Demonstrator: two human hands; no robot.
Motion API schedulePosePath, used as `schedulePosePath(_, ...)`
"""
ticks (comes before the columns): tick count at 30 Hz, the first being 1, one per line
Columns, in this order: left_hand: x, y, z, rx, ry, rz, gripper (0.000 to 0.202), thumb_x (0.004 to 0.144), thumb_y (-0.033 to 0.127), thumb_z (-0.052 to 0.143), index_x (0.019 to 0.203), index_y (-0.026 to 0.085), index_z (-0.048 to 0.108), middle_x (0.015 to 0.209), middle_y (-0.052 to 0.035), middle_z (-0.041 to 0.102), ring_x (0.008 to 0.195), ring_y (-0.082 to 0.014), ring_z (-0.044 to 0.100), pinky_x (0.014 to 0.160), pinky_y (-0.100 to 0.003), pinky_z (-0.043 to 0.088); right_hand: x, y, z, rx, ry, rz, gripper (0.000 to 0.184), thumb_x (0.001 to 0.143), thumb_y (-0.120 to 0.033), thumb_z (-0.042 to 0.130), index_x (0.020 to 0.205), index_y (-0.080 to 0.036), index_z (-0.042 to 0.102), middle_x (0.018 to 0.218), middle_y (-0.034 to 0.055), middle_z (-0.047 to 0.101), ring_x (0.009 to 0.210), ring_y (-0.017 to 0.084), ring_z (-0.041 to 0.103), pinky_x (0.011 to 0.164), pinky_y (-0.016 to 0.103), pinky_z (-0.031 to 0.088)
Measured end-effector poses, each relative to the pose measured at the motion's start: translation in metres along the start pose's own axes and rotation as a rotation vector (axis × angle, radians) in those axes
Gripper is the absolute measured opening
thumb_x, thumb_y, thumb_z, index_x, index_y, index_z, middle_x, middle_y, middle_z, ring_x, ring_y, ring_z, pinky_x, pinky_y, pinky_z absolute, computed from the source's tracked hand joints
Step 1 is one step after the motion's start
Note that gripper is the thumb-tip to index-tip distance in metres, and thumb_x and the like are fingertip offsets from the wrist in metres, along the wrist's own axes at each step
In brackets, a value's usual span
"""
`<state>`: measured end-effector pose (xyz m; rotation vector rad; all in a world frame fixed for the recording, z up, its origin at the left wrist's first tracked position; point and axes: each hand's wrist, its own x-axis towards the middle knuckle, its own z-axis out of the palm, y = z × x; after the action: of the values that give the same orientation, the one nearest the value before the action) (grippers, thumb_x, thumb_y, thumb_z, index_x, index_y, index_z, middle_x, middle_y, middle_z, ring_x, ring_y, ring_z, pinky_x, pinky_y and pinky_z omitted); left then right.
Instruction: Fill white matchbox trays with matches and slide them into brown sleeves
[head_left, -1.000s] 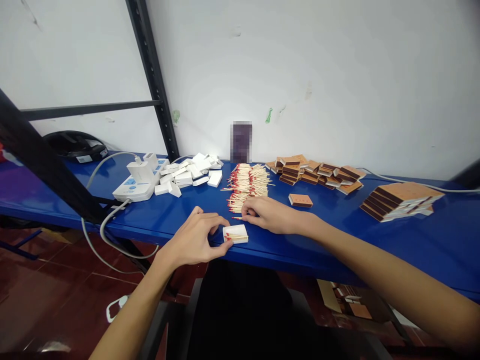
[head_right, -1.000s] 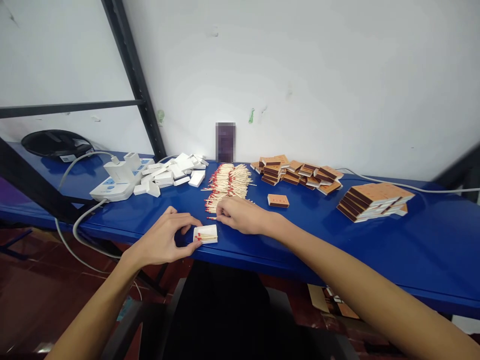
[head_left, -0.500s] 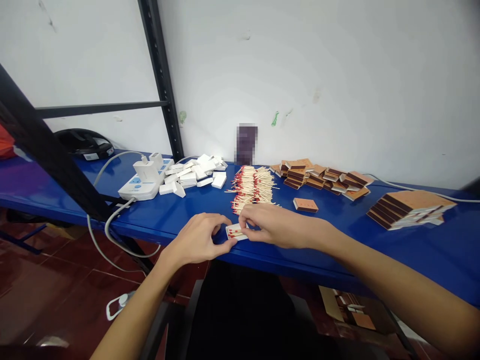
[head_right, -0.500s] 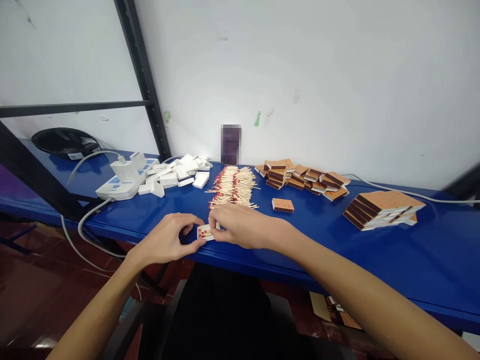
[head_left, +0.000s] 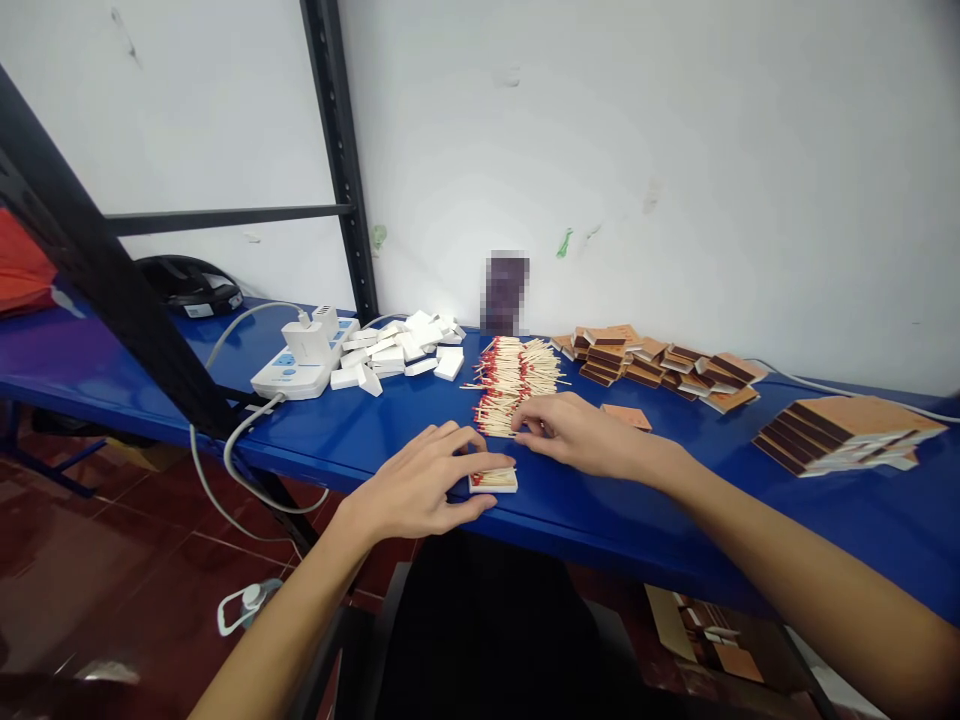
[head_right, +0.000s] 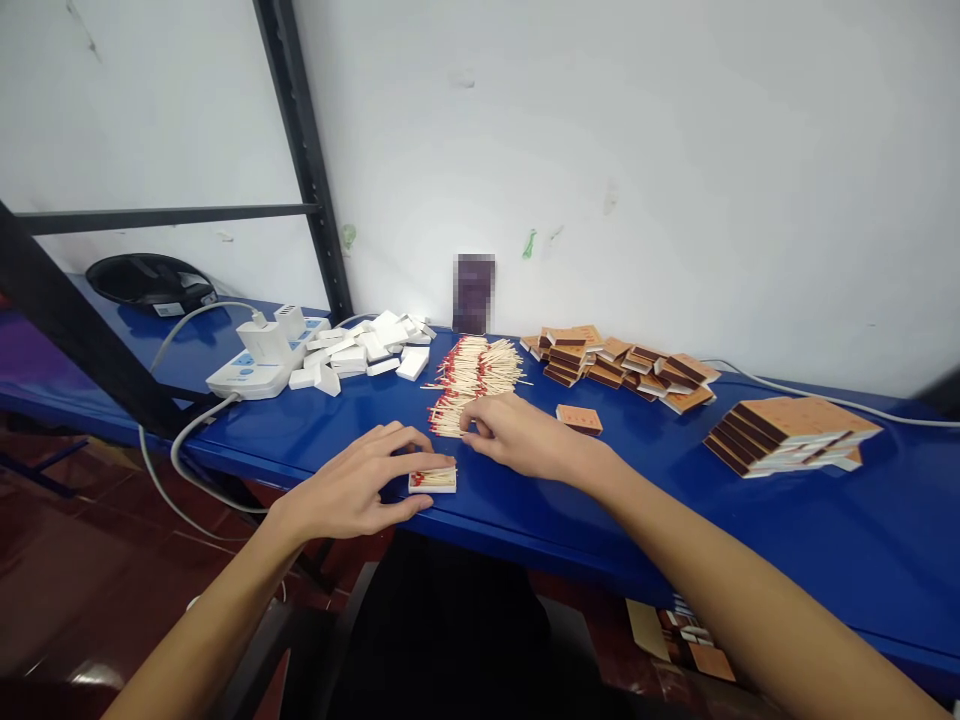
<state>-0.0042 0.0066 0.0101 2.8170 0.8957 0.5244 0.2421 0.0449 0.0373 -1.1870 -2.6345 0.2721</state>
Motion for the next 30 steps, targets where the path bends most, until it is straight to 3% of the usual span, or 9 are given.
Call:
schedulePosePath(3,0.000,0.001,0.000,0.014,-0.019,0.012,0.032,0.097,0.035,0.051,0.128,0.033,0.061,0.111,-0.0042,0.059,0.096,-0.0206,0.055,0.099,-0.041,0.039,0.001,0.004,0.014,-0.003,0.027,-0.017,0.015,0.093,-0.026,0.053,0.092,-0.019,0.065,0.087,0.0059,0.068,0.081,0.019,0.060,0.071,0.030,0.041)
schedulePosePath(8,-0.004,-0.001,0.003,-0.001,0.023,-0.001,0.028,0.098,0.033,0.049,0.120,0.032,0.067,0.113,-0.0048,0.059,0.098,-0.0206,0.056,0.103,-0.042,0.038,0.002,0.004,0.026,0.027,0.065,-0.035,0.014,0.093,-0.021,0.051,0.086,-0.018,0.063,0.082,0.0041,0.066,0.074,0.016,0.057,0.067,0.028,0.039)
schedulePosePath(14,-0.004,-0.004,0.002,-0.095,0.054,-0.041,0.032,0.093,0.033,0.058,0.125,0.027,0.063,0.112,-0.0039,0.065,0.106,-0.0214,0.058,0.108,-0.041,0.038,0.001,0.001,0.028,0.053,0.101,-0.018,0.009,0.091,-0.020,0.054,0.087,-0.018,0.062,0.077,0.0018,0.062,0.067,0.014,0.051,0.063,0.026,0.036)
schedulePosePath(22,-0.004,-0.006,0.000,-0.168,0.065,-0.096,0.038,0.089,0.034,0.063,0.127,0.027,0.060,0.119,-0.0042,0.066,0.112,-0.0233,0.056,0.104,-0.041,0.042,0.005,-0.001,0.032,0.082,0.126,-0.015,0.010,0.092,-0.018,0.054,0.090,-0.017,0.064,0.071,-0.0003,0.058,0.062,0.012,0.048,0.062,0.025,0.033)
schedulePosePath(30,-0.003,-0.006,0.000,-0.183,0.077,-0.147,0.039,0.088,0.035,0.065,0.125,0.027,0.061,0.117,-0.0039,0.065,0.111,-0.0227,0.057,0.106,-0.042,0.040,0.006,-0.005,0.027,0.129,0.104,0.032,0.013,0.091,-0.018,0.054,0.082,-0.016,0.063,0.064,-0.0019,0.054,0.058,0.011,0.044,0.060,0.024,0.032)
